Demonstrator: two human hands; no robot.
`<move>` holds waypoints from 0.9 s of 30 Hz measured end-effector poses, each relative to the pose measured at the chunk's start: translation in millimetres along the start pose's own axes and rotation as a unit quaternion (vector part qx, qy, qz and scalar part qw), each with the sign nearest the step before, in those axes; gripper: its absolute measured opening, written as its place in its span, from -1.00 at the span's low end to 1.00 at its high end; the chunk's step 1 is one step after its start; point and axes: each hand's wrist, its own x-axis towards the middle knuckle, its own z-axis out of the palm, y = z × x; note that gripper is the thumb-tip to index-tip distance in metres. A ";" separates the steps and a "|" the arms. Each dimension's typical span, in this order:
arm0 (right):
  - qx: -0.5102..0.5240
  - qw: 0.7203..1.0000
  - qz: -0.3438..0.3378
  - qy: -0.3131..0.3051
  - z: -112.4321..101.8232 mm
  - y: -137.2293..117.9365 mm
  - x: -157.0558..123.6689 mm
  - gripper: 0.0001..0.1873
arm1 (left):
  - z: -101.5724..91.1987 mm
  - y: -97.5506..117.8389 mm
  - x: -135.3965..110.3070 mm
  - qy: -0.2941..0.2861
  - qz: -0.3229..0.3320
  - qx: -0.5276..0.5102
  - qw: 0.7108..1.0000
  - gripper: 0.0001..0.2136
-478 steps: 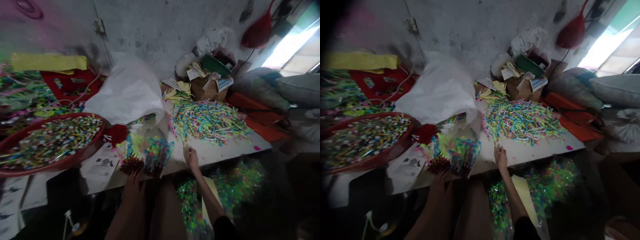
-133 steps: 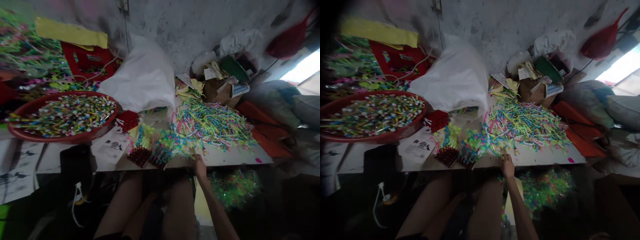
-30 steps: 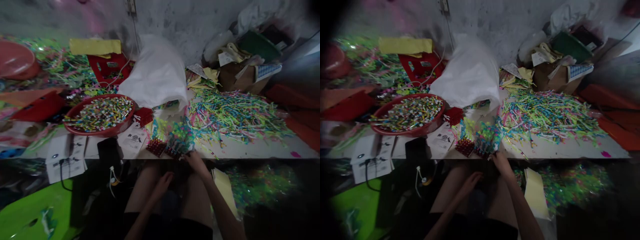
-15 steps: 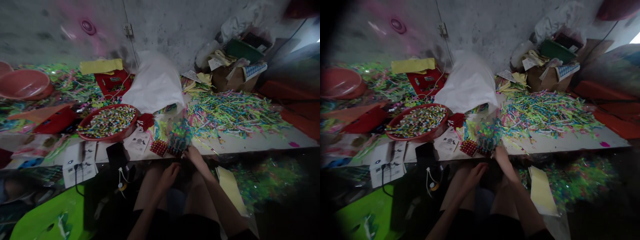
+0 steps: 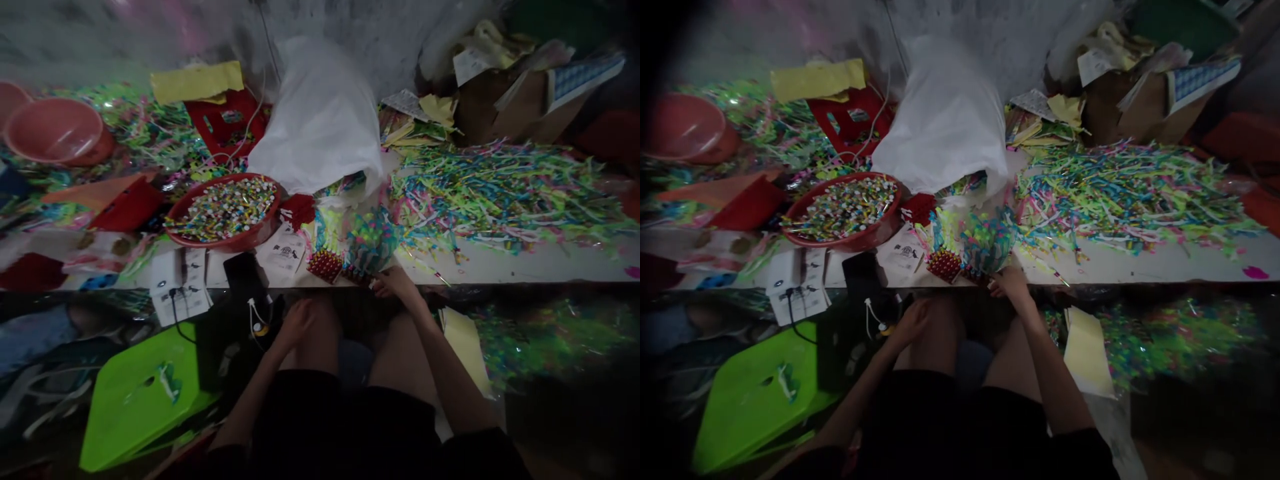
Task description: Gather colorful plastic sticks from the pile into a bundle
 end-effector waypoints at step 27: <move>0.061 0.995 0.042 -0.065 -1.0 3.0 -1.5 -0.66 | 8.1 -3.4 -16.7 -0.042 -0.142 -0.125 0.981 -0.59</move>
